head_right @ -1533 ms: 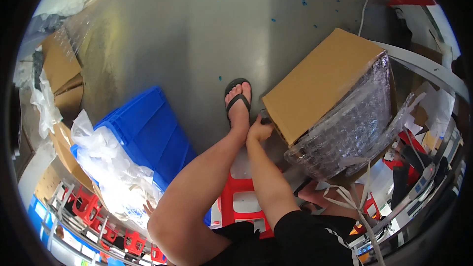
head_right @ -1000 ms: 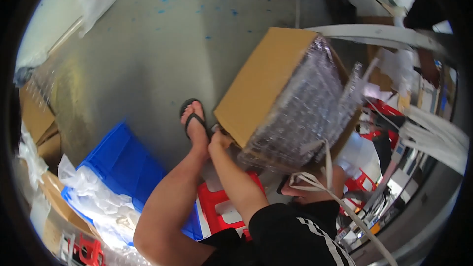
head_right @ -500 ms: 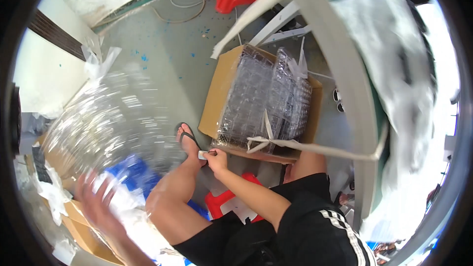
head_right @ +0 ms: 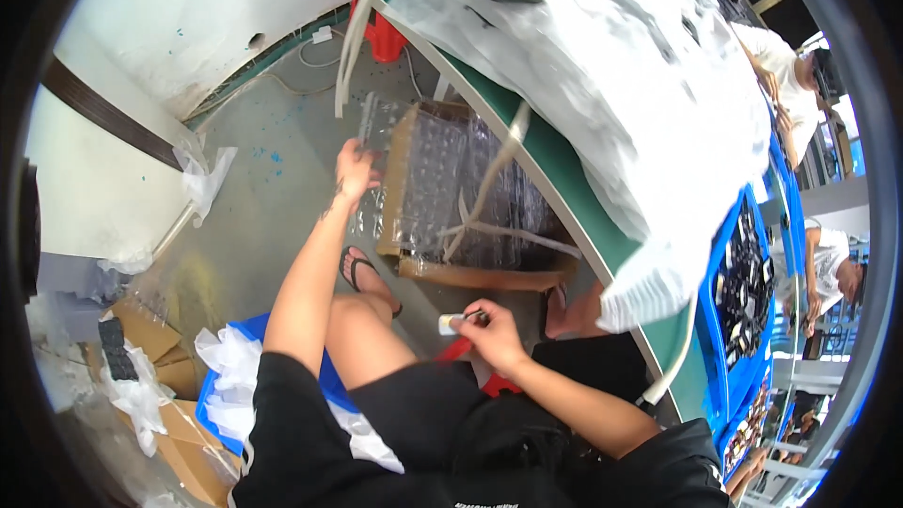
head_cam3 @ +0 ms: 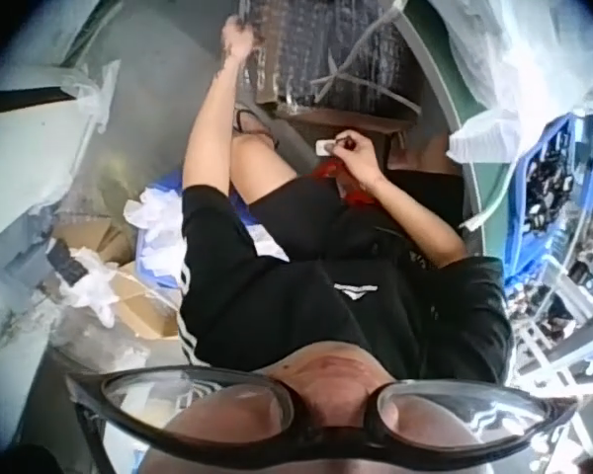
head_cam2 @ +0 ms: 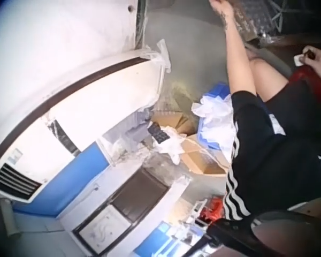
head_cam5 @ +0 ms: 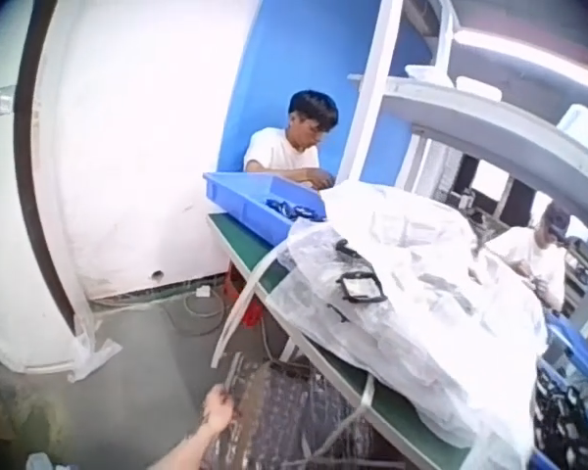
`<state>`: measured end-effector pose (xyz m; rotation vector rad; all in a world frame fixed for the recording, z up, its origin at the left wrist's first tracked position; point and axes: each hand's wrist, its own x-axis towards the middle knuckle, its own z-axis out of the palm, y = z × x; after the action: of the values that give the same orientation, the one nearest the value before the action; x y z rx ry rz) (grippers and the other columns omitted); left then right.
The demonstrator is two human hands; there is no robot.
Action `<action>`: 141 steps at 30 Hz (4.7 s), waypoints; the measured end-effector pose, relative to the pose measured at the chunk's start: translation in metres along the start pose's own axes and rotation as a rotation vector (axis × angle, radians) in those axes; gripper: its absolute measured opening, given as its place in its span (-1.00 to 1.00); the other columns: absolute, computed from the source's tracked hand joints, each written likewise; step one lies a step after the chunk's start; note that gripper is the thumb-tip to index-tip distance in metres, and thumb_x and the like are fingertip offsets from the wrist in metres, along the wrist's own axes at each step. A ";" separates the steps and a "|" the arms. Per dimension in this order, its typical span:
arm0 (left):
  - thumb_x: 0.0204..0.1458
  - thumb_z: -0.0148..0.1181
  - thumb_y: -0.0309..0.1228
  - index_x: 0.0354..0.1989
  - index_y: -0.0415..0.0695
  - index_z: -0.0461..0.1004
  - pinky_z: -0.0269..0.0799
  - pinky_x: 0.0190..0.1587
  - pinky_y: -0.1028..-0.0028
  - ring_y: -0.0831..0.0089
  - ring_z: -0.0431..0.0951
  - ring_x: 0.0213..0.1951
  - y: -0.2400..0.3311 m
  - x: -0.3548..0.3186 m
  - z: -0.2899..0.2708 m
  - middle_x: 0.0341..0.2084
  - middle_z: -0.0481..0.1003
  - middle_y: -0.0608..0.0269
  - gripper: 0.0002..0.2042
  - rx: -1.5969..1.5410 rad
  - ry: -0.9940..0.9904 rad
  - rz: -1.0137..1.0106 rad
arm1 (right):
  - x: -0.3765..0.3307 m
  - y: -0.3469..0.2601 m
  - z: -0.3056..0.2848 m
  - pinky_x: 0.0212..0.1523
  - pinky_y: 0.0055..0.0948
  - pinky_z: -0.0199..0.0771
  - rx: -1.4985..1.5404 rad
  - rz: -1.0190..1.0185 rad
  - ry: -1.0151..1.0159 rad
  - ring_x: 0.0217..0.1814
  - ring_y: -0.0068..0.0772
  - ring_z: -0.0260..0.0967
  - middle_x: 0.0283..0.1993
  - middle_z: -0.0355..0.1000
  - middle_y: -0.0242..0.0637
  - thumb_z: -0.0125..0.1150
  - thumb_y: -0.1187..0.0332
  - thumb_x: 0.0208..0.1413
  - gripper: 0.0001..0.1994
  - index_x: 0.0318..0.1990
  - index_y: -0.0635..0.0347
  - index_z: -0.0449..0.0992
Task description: Unpack small electronic modules from plastic protective trays and sort them into a storage container.
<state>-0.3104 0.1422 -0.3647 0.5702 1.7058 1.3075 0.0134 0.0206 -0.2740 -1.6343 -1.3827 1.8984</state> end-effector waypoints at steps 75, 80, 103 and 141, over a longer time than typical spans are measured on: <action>0.28 -0.25 -0.34 0.24 -0.28 0.26 0.23 0.28 0.21 0.22 0.31 0.25 0.110 -0.451 0.160 0.23 0.30 -0.01 -0.58 -1.237 -0.364 0.079 | -0.183 -0.096 -0.103 -0.36 -0.59 0.54 -0.115 -1.042 0.006 -0.33 -0.53 0.46 -0.24 0.43 -0.24 0.28 0.67 0.02 -0.76 -0.12 0.36 0.56; 0.34 -0.32 -0.22 0.28 -0.26 0.20 0.17 0.32 0.19 0.20 0.22 0.31 0.114 -0.455 0.164 0.26 0.26 0.00 -0.53 -1.285 -0.359 0.080 | -0.186 -0.095 -0.109 -0.40 -0.63 0.48 -0.036 -0.901 -0.079 -0.41 -0.58 0.45 -0.29 0.46 -0.25 0.25 0.65 0.06 -0.78 -0.10 0.39 0.56; 0.36 -0.21 -0.28 0.27 -0.41 0.16 0.13 0.35 0.08 0.03 0.21 0.32 0.101 -0.456 0.167 0.28 0.16 -0.28 -0.53 -0.784 -0.315 0.407 | -0.195 -0.105 -0.120 -0.35 -0.65 0.54 0.006 -0.702 -0.147 -0.32 -0.64 0.46 -0.37 0.44 -0.35 0.36 0.65 -0.03 -0.69 -0.15 0.35 0.39; 0.23 -0.05 0.05 -0.50 -0.16 0.33 0.31 -0.53 0.34 0.30 0.38 -0.63 0.144 -0.460 0.121 -0.63 0.35 0.21 -0.52 0.444 -0.058 0.950 | -0.193 -0.103 -0.123 -0.18 -0.32 0.60 0.005 -1.422 -0.177 -0.22 -0.15 0.52 -0.28 0.52 -0.11 0.47 0.40 -0.16 -0.76 -0.34 0.35 0.63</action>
<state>0.0021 -0.1064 -0.0685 1.8150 1.7307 1.4801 0.1459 -0.0092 -0.0632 -0.1477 -1.7908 1.0937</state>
